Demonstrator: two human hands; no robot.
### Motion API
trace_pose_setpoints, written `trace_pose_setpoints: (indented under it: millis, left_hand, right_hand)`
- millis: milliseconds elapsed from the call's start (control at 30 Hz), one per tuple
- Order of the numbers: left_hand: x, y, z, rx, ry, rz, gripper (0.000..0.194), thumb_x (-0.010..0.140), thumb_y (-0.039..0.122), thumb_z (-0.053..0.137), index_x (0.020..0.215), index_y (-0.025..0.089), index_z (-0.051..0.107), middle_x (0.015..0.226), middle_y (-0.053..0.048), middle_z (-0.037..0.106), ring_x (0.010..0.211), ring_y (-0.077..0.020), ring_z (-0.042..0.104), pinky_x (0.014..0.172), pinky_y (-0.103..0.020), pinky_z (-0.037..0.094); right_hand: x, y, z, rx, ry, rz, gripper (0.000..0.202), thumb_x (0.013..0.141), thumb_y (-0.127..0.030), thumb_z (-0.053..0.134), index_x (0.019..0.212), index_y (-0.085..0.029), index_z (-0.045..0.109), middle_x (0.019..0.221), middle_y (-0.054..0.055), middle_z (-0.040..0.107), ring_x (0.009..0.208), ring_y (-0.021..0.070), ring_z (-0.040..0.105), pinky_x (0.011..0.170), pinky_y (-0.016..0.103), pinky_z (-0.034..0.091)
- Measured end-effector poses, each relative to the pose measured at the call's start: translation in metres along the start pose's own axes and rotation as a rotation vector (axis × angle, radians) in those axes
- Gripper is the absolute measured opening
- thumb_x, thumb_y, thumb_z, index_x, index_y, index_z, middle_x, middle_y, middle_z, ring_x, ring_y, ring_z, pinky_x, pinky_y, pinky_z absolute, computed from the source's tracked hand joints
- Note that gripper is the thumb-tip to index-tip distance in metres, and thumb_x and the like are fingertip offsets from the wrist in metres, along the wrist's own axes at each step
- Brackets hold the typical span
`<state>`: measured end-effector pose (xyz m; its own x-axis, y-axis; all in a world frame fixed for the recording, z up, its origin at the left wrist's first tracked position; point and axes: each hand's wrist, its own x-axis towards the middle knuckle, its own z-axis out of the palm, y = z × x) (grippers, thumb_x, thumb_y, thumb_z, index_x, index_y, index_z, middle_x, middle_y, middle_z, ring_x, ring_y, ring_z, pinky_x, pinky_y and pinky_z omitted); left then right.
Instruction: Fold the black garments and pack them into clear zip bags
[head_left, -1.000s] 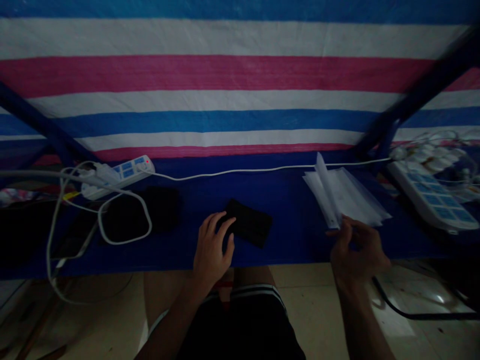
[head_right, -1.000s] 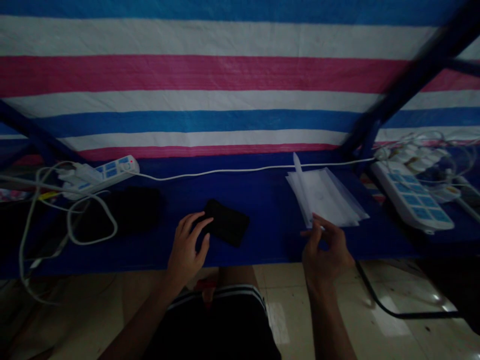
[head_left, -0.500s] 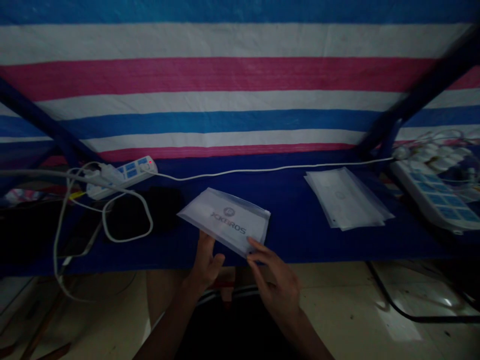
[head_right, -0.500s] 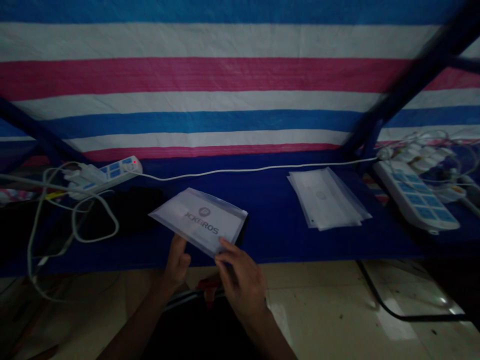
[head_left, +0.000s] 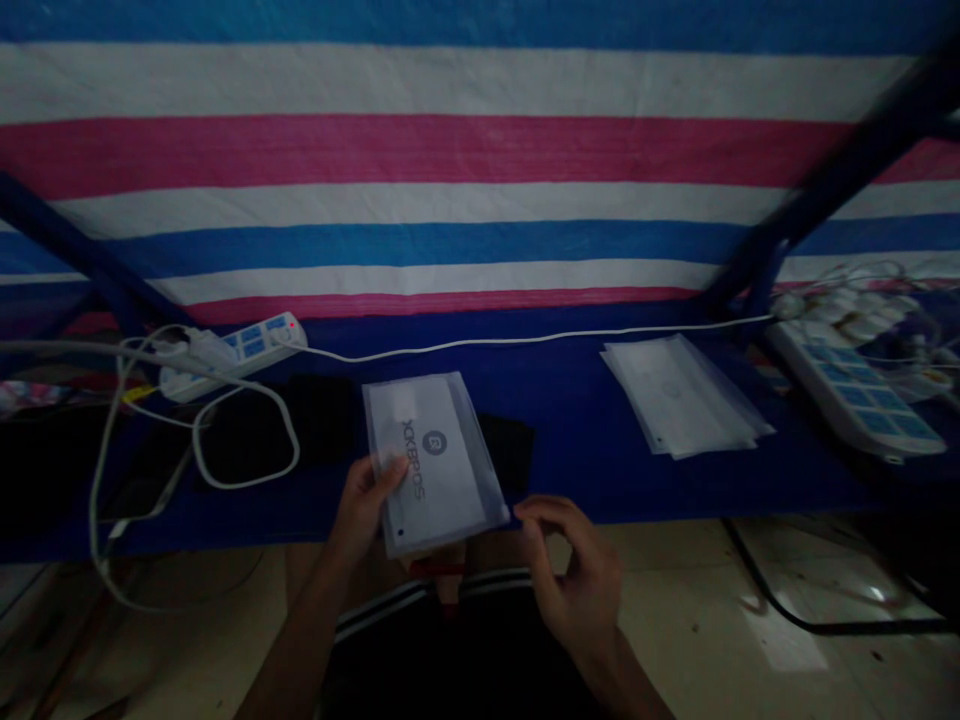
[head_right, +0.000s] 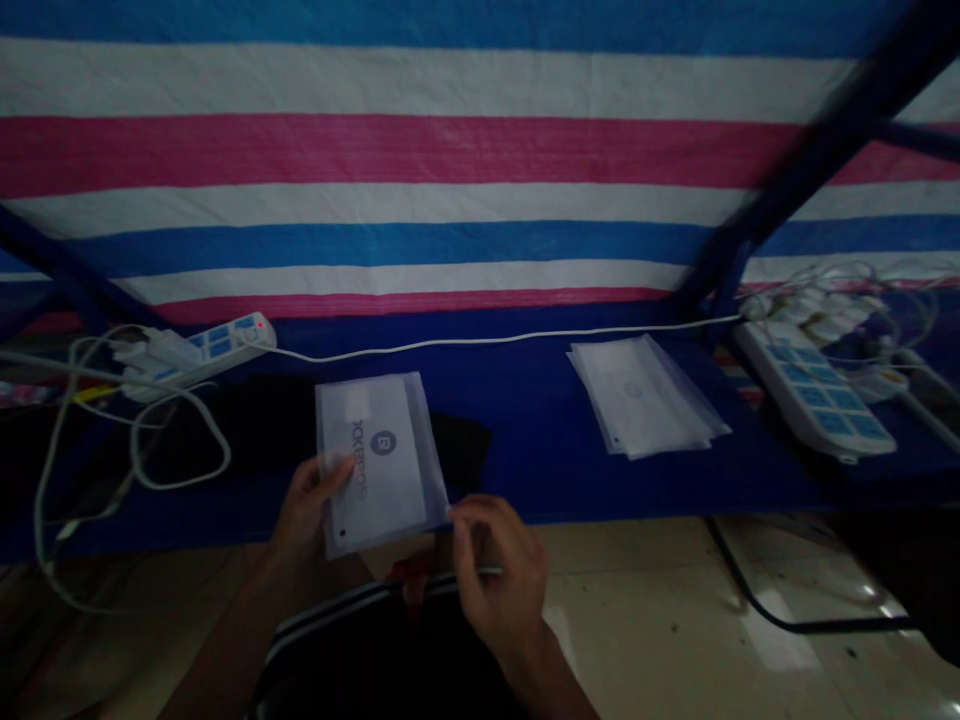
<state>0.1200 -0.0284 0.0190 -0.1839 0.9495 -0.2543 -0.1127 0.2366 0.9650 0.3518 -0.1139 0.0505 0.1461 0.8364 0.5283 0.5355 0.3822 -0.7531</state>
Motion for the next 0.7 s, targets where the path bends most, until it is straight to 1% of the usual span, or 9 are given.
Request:
trace_pose_setpoints:
  millis: [100, 167, 200, 267, 367, 433, 500, 600, 700]
  left_hand:
    - [0.003, 0.013, -0.020, 0.205, -0.168, -0.057, 0.058, 0.063, 0.069, 0.087, 0.083, 0.016, 0.076, 0.079, -0.007, 0.077, 0.070, -0.0233, 0.071, 0.061, -0.031, 0.057]
    - [0.008, 0.023, -0.032, 0.346, -0.275, -0.006, 0.053, 0.073, 0.068, 0.080, 0.088, 0.017, 0.076, 0.085, -0.007, 0.078, 0.078, -0.0263, 0.073, 0.069, -0.034, 0.060]
    - [0.010, 0.027, -0.037, 0.420, -0.290, 0.043, 0.051, 0.077, 0.067, 0.076, 0.093, 0.018, 0.076, 0.090, -0.008, 0.079, 0.083, -0.0278, 0.073, 0.074, -0.037, 0.061]
    - [0.012, 0.033, -0.041, 0.591, -0.213, 0.164, 0.052, 0.084, 0.063, 0.070, 0.109, 0.018, 0.073, 0.099, -0.009, 0.078, 0.092, -0.0307, 0.073, 0.085, -0.046, 0.061]
    - [0.002, 0.034, -0.029, 0.852, 0.033, 0.419, 0.067, 0.089, 0.053, 0.067, 0.144, 0.016, 0.056, 0.127, -0.016, 0.069, 0.117, -0.0373, 0.067, 0.104, -0.061, 0.053]
    - [-0.013, 0.029, -0.012, 0.962, 0.134, 0.637, 0.078, 0.093, 0.043, 0.065, 0.161, 0.018, 0.035, 0.157, -0.021, 0.046, 0.146, -0.0405, 0.044, 0.118, -0.066, 0.040]
    - [-0.028, 0.020, 0.006, 1.031, 0.097, 0.759, 0.074, 0.098, 0.034, 0.062, 0.164, 0.024, 0.030, 0.170, -0.018, 0.027, 0.156, -0.0396, 0.028, 0.123, -0.067, 0.033]
    - [-0.041, 0.000, 0.024, 1.080, -0.075, 0.774, 0.063, 0.102, 0.031, 0.057, 0.161, 0.026, 0.035, 0.169, -0.016, 0.032, 0.157, -0.0370, 0.029, 0.123, -0.063, 0.036]
    - [-0.038, -0.018, 0.027, 1.120, -0.125, 0.743, 0.064, 0.104, 0.035, 0.054, 0.162, 0.021, 0.031, 0.167, -0.018, 0.037, 0.157, -0.0370, 0.031, 0.123, -0.063, 0.037]
  right_hand:
    - [0.009, 0.020, -0.008, -0.113, 0.052, 0.103, 0.011, 0.100, -0.023, 0.058, 0.104, -0.023, 0.069, 0.095, 0.004, 0.075, 0.082, 0.0177, 0.073, 0.073, 0.030, 0.060]
    - [0.015, 0.035, -0.010, -0.196, 0.040, 0.146, 0.020, 0.101, -0.031, 0.059, 0.117, -0.022, 0.068, 0.109, 0.008, 0.076, 0.091, 0.0212, 0.074, 0.082, 0.037, 0.061]
    - [0.018, 0.041, -0.010, -0.223, 0.026, 0.151, 0.027, 0.101, -0.034, 0.059, 0.123, -0.021, 0.066, 0.117, 0.010, 0.075, 0.100, 0.0238, 0.073, 0.089, 0.041, 0.061]
    - [0.024, 0.051, -0.008, -0.252, -0.012, 0.146, 0.039, 0.101, -0.038, 0.058, 0.135, -0.020, 0.061, 0.131, 0.013, 0.070, 0.117, 0.0283, 0.069, 0.101, 0.049, 0.057]
    - [0.036, 0.060, -0.001, -0.266, -0.077, 0.122, 0.051, 0.101, -0.041, 0.056, 0.148, -0.021, 0.052, 0.145, 0.015, 0.062, 0.135, 0.0310, 0.058, 0.113, 0.056, 0.049]
    - [0.043, 0.064, 0.006, -0.273, -0.135, 0.095, 0.058, 0.101, -0.043, 0.056, 0.154, -0.021, 0.046, 0.152, 0.017, 0.057, 0.141, 0.0317, 0.053, 0.117, 0.057, 0.044]
    - [0.049, 0.068, 0.013, -0.286, -0.209, 0.068, 0.063, 0.100, -0.044, 0.057, 0.157, -0.019, 0.042, 0.155, 0.018, 0.054, 0.144, 0.0335, 0.049, 0.118, 0.059, 0.042]
    - [0.053, 0.072, 0.021, -0.334, -0.296, 0.075, 0.066, 0.099, -0.044, 0.058, 0.157, -0.017, 0.042, 0.146, 0.018, 0.062, 0.136, 0.0364, 0.054, 0.112, 0.061, 0.044]
    - [0.053, 0.074, 0.023, -0.392, -0.327, 0.115, 0.065, 0.098, -0.044, 0.060, 0.155, -0.015, 0.046, 0.134, 0.019, 0.068, 0.125, 0.0373, 0.059, 0.104, 0.060, 0.048]
